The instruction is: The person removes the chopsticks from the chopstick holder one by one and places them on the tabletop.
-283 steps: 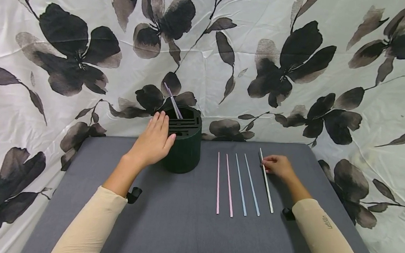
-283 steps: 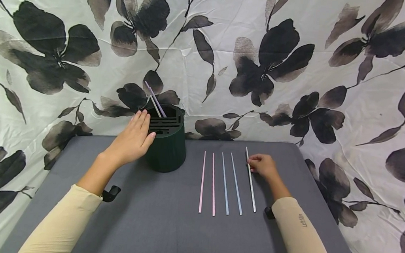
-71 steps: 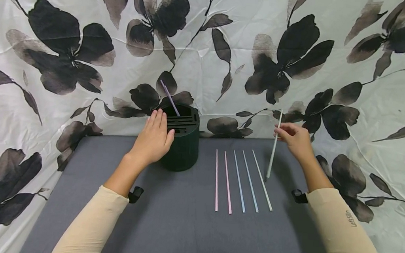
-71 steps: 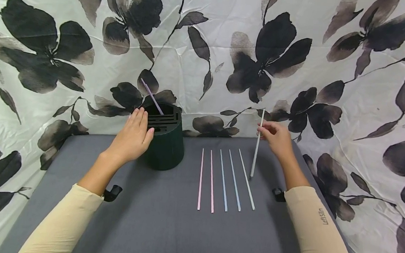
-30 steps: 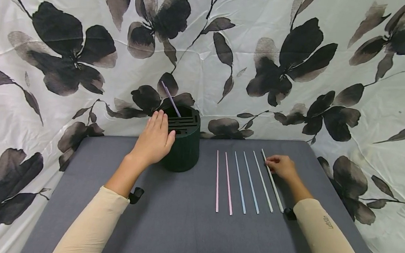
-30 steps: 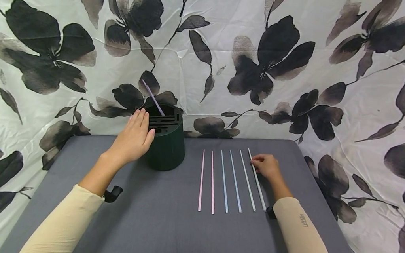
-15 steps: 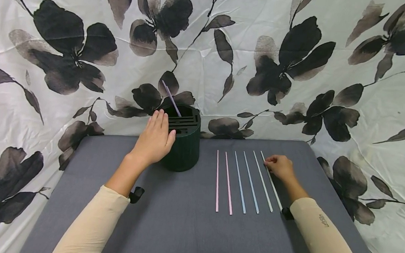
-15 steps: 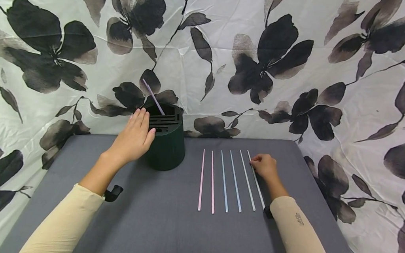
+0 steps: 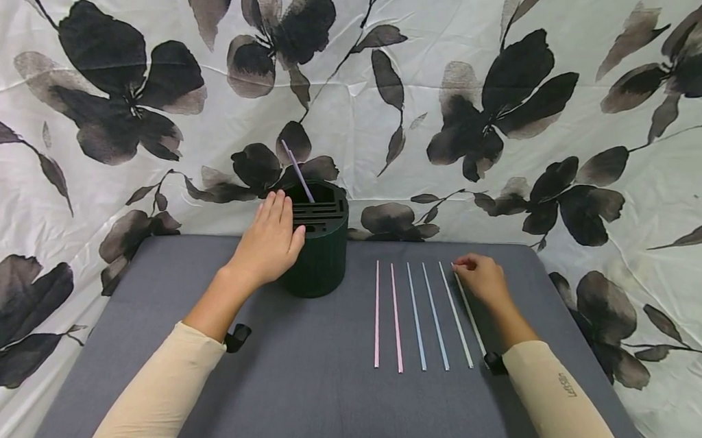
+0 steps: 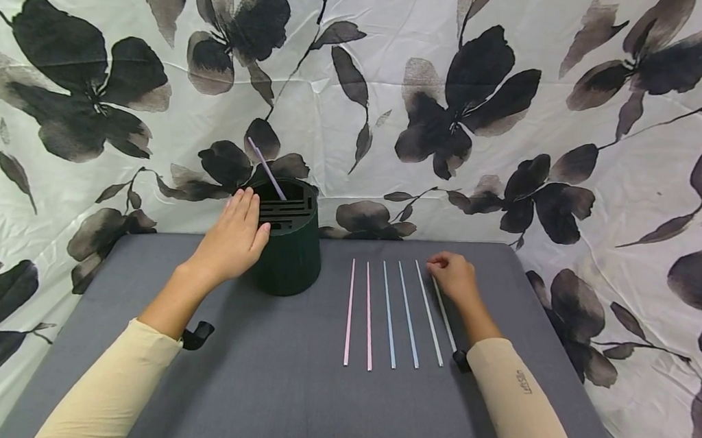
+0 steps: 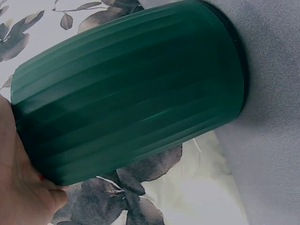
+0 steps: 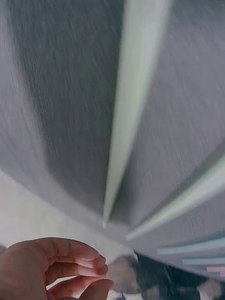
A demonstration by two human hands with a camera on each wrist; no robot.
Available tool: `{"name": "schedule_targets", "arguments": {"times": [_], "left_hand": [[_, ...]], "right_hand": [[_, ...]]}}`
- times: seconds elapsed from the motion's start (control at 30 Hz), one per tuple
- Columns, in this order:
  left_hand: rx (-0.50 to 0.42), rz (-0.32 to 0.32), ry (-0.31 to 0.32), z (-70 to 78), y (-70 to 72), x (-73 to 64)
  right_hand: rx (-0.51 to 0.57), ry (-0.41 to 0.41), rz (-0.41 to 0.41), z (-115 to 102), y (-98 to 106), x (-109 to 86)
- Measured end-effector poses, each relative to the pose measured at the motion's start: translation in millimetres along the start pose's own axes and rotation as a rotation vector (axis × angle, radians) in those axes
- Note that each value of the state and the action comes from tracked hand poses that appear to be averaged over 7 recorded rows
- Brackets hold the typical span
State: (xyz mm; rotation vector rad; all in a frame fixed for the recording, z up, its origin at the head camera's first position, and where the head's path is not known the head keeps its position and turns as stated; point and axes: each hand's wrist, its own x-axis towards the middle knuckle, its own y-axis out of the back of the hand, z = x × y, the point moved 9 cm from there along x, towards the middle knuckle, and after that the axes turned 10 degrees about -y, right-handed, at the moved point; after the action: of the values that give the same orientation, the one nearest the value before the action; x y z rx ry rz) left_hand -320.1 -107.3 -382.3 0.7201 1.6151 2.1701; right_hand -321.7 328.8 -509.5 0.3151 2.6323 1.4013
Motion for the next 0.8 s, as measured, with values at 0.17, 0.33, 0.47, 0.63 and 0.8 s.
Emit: {"name": "schedule_targets", "arguments": {"times": [0.17, 0.33, 0.47, 0.63, 0.8], "left_hand": [[0.002, 0.0, 0.003, -0.9, -1.1, -0.5], [0.004, 0.002, 0.002, -0.6, -1.8, -0.9], [0.005, 0.003, 0.002, 0.3, -1.1, -1.2], [0.007, 0.002, 0.004, 0.9, -0.5, -1.1], [0.008, 0.005, 0.005, 1.2, -0.5, -1.7]], "right_hand": [[0.029, 0.026, -0.024, -31, 3, -1.0], [0.077, 0.09, -0.031, -70, 4, -6.3], [0.159, 0.165, -0.048, -106, 5, -9.0], [0.225, 0.239, -0.071, -153, 7, -8.8], [0.251, 0.323, -0.072, -201, 13, -7.6]]}}
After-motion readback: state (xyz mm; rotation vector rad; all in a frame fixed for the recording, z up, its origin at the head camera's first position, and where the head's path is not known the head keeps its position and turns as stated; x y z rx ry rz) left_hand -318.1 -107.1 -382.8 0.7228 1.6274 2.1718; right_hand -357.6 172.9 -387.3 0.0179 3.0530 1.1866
